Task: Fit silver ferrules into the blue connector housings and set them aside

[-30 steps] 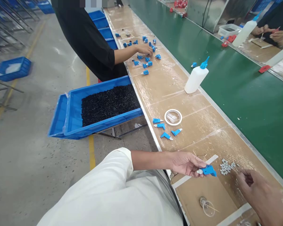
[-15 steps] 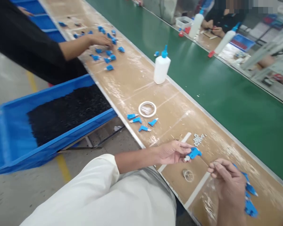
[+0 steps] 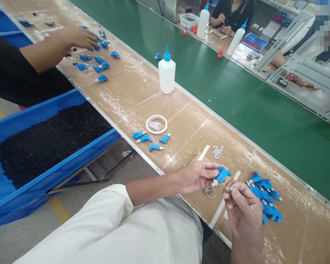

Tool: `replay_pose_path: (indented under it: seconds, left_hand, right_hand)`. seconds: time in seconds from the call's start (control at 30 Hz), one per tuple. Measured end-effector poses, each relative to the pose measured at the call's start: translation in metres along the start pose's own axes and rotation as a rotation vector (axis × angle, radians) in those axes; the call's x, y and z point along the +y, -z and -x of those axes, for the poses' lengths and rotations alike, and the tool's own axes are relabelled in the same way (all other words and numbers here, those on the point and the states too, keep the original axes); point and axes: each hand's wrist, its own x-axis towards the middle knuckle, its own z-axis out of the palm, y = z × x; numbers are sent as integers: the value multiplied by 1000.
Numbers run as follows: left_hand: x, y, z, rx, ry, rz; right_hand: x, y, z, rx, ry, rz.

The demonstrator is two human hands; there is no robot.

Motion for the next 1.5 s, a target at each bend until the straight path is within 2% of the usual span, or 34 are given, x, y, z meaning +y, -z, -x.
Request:
replay_pose_path:
  seconds: [0.17, 0.47, 0.93, 1.2, 1.37, 1.5]
  left_hand:
    - [-3, 1, 1, 48, -5, -37]
    - [-6, 3, 4, 89, -109, -172]
    - [-5, 8, 5, 91, -197, -294]
    - [-9, 12, 8, 97, -331, -508]
    - [-9, 13, 8, 111, -339, -537]
    - [-6, 12, 7, 89, -305, -501]
  right_hand:
    - [7, 1, 4, 34, -1, 3]
    - [4, -26, 14, 235, 18, 103]
    - [7, -30, 18, 247, 49, 207]
    - [11, -36, 19, 271, 102, 261]
    - [15, -36, 16, 294, 92, 171]
    - [14, -32, 8, 292, -37, -25]
